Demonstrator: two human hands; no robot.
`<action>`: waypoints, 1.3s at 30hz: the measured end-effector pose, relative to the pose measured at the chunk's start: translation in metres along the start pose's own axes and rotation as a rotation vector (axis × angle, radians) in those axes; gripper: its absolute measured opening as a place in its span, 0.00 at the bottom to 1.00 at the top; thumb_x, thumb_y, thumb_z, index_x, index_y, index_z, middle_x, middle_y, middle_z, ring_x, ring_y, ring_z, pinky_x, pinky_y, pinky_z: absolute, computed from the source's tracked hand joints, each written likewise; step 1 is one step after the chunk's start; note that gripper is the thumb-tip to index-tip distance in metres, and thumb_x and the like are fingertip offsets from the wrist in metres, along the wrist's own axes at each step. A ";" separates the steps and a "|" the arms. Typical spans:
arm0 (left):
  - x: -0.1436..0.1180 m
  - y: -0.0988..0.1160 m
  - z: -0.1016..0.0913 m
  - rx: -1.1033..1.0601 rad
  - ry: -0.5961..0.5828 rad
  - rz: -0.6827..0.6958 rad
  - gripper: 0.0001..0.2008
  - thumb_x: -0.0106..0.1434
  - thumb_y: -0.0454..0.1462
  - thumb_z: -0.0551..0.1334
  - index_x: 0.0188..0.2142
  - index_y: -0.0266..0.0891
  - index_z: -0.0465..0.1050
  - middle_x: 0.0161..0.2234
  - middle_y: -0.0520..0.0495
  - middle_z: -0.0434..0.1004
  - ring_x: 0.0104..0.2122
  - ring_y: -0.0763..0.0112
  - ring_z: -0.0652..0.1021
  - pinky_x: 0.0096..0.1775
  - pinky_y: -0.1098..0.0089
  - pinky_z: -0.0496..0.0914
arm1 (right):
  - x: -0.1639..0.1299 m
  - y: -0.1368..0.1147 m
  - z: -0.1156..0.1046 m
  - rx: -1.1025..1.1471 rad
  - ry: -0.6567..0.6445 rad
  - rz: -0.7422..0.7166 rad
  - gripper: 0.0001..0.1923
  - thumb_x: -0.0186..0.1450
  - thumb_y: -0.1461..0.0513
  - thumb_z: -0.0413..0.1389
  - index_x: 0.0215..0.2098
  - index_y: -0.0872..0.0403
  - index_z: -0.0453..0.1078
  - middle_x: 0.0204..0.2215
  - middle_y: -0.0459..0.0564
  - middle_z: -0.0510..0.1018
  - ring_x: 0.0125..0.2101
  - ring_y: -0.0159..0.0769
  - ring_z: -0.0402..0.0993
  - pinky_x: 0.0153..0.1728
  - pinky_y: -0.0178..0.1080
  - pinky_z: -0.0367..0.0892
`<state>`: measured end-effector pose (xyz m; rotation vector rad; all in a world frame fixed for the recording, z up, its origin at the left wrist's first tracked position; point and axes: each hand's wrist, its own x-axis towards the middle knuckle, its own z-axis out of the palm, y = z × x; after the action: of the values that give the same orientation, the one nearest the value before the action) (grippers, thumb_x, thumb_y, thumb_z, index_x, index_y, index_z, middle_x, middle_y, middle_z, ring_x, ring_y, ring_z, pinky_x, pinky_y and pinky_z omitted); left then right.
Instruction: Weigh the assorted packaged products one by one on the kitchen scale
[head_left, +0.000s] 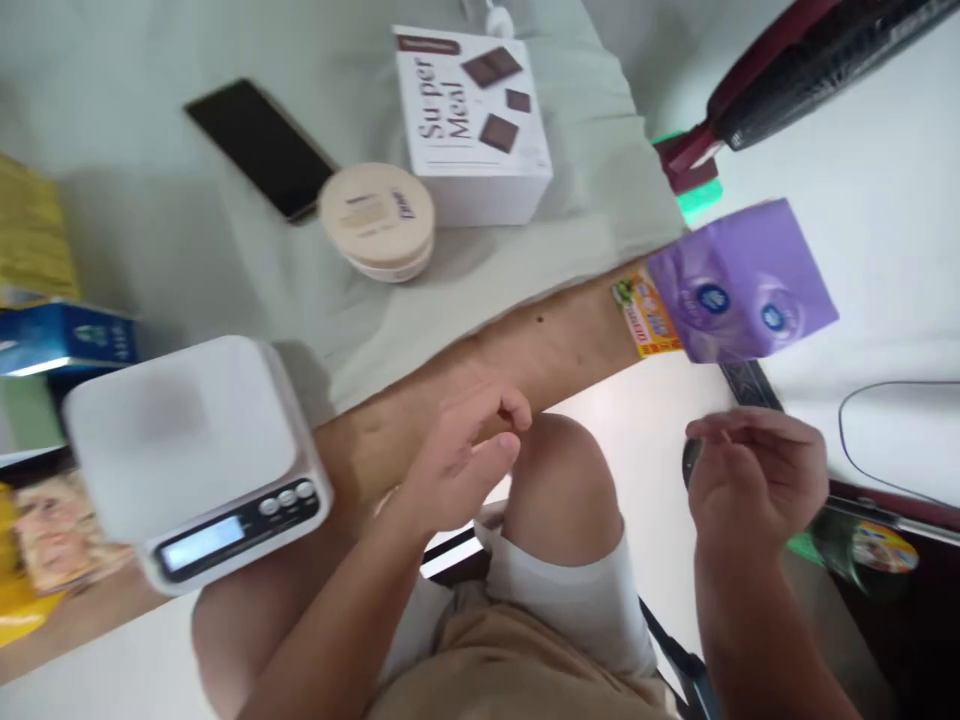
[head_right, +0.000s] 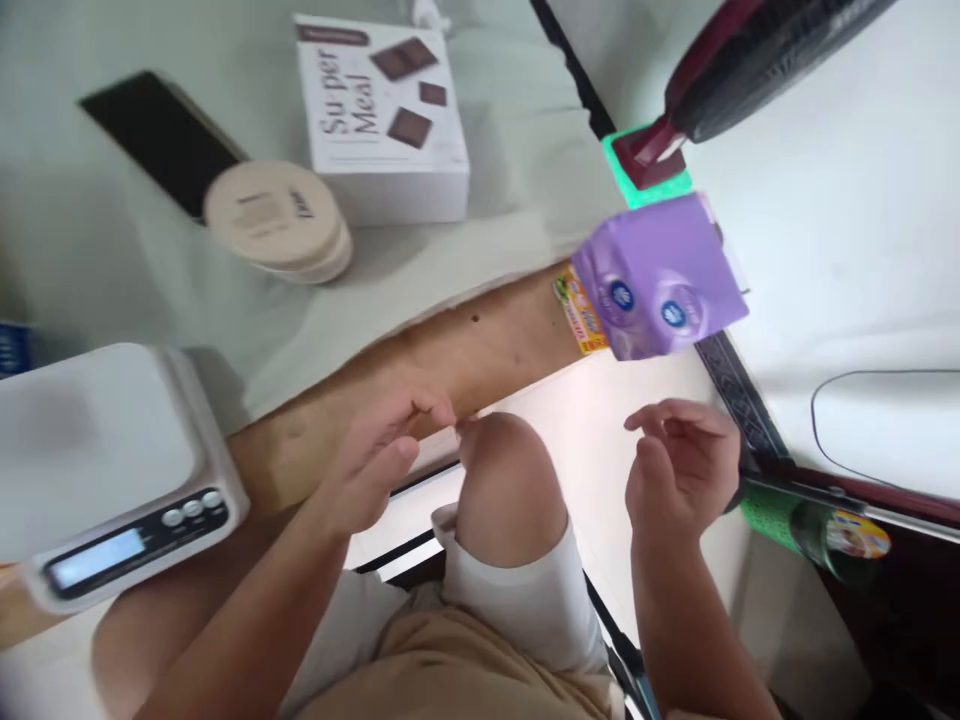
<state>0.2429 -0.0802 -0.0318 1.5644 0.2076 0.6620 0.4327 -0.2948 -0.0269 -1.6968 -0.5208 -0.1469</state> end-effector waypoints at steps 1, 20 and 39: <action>0.006 -0.004 0.010 0.041 -0.036 -0.014 0.17 0.77 0.51 0.59 0.40 0.41 0.74 0.34 0.47 0.78 0.34 0.66 0.78 0.36 0.65 0.70 | 0.009 0.005 -0.005 0.001 0.034 -0.007 0.13 0.56 0.55 0.70 0.39 0.35 0.80 0.31 0.45 0.76 0.28 0.43 0.72 0.29 0.48 0.69; 0.154 -0.025 0.102 0.002 0.066 0.045 0.19 0.78 0.51 0.58 0.57 0.43 0.74 0.55 0.50 0.82 0.62 0.56 0.81 0.64 0.51 0.75 | 0.084 0.019 0.018 -0.227 -0.107 -0.343 0.36 0.59 0.48 0.70 0.63 0.20 0.68 0.67 0.38 0.66 0.72 0.60 0.66 0.76 0.66 0.62; -0.125 0.036 -0.096 0.226 1.369 0.103 0.22 0.68 0.59 0.59 0.39 0.49 0.85 0.40 0.49 0.85 0.41 0.61 0.82 0.38 0.61 0.76 | -0.071 -0.083 0.232 0.378 -1.180 -0.411 0.45 0.51 0.59 0.62 0.65 0.39 0.53 0.70 0.53 0.68 0.75 0.53 0.63 0.74 0.61 0.65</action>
<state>0.0820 -0.0663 -0.0354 1.0780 1.2417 1.7556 0.2905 -0.0820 -0.0261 -1.1393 -1.6472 0.6679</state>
